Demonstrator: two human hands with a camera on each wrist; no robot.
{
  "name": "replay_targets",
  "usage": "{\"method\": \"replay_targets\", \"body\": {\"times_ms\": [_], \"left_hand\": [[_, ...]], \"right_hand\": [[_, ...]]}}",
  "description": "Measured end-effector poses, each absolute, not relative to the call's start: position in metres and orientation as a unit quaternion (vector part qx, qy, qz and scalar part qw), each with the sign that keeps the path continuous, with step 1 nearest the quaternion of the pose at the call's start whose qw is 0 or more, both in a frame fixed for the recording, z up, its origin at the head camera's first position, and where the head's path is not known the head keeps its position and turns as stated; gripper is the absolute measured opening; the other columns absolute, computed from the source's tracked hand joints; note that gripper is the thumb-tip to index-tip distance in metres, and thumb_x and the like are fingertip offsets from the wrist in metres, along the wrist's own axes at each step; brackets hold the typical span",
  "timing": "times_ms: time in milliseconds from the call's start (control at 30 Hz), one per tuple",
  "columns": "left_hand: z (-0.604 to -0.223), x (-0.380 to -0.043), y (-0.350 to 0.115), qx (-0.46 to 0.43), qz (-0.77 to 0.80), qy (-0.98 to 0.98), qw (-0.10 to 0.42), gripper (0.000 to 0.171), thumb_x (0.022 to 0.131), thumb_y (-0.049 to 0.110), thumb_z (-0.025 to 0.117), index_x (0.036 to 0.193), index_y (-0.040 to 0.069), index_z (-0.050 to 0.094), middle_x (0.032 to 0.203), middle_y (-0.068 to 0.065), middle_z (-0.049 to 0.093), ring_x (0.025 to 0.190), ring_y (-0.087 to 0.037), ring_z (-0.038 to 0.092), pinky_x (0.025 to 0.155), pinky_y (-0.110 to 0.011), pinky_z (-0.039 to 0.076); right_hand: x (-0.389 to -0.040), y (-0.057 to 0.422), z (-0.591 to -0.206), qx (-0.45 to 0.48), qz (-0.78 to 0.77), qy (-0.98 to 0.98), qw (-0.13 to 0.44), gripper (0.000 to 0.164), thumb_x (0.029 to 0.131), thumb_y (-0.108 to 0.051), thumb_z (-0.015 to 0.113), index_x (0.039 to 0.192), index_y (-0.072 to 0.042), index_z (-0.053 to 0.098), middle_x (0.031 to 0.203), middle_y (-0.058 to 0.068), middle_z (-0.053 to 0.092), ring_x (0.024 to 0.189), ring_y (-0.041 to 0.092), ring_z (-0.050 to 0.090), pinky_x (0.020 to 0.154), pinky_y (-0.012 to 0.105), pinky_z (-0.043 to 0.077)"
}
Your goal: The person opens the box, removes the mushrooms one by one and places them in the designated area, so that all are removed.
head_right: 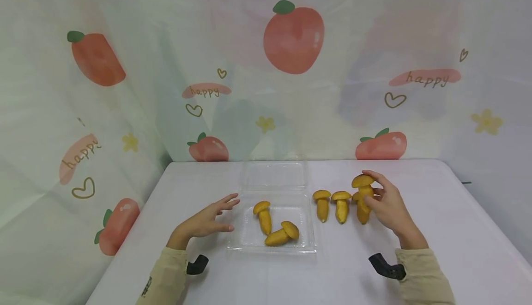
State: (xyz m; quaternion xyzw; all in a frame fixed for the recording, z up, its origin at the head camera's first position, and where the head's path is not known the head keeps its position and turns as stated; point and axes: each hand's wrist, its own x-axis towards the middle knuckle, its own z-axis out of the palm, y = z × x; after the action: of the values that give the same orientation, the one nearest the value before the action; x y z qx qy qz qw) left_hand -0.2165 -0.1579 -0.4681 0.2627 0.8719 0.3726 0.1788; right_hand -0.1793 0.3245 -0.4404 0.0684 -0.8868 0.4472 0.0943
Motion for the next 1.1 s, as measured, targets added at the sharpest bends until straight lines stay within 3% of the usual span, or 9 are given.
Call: {"method": "replay_targets", "body": {"times_ms": [567, 900, 1100], "left_hand": [[-0.469, -0.218, -0.159, 0.265, 0.372, 0.871, 0.178, 0.077, 0.092, 0.021, 0.075, 0.157, 0.009, 0.036, 0.17, -0.007, 0.023, 0.154, -0.04, 0.026, 0.119, -0.067, 0.027], [-0.468, -0.218, -0.16, 0.269, 0.365, 0.874, 0.176, 0.077, 0.092, 0.021, 0.074, 0.158, 0.009, 0.036, 0.17, -0.008, 0.024, 0.154, -0.039, 0.026, 0.12, -0.065, 0.027], [-0.466, -0.217, -0.159, 0.265, 0.366, 0.874, 0.178, 0.076, 0.092, 0.019, 0.075, 0.157, 0.009, 0.037, 0.17, -0.007, 0.022, 0.155, -0.039, 0.024, 0.121, -0.065, 0.025]], "right_hand": [[-0.182, 0.337, -0.448, 0.01, 0.451, -0.886, 0.107, 0.059, 0.094, 0.006, 0.049, 0.151, 0.004, 0.034, 0.147, 0.038, 0.034, 0.086, -0.019, 0.044, 0.066, 0.009, 0.051], [-0.184, 0.343, -0.456, -0.029, 0.447, -0.889, 0.094, 0.059, 0.095, 0.004, 0.05, 0.152, 0.004, 0.033, 0.148, 0.039, 0.034, 0.093, 0.005, 0.056, 0.067, 0.005, 0.049], [-0.184, 0.353, -0.461, -0.051, 0.454, -0.886, 0.086, 0.061, 0.096, 0.003, 0.049, 0.153, 0.005, 0.031, 0.15, 0.039, 0.031, 0.085, -0.011, 0.047, 0.067, 0.006, 0.049]]}}
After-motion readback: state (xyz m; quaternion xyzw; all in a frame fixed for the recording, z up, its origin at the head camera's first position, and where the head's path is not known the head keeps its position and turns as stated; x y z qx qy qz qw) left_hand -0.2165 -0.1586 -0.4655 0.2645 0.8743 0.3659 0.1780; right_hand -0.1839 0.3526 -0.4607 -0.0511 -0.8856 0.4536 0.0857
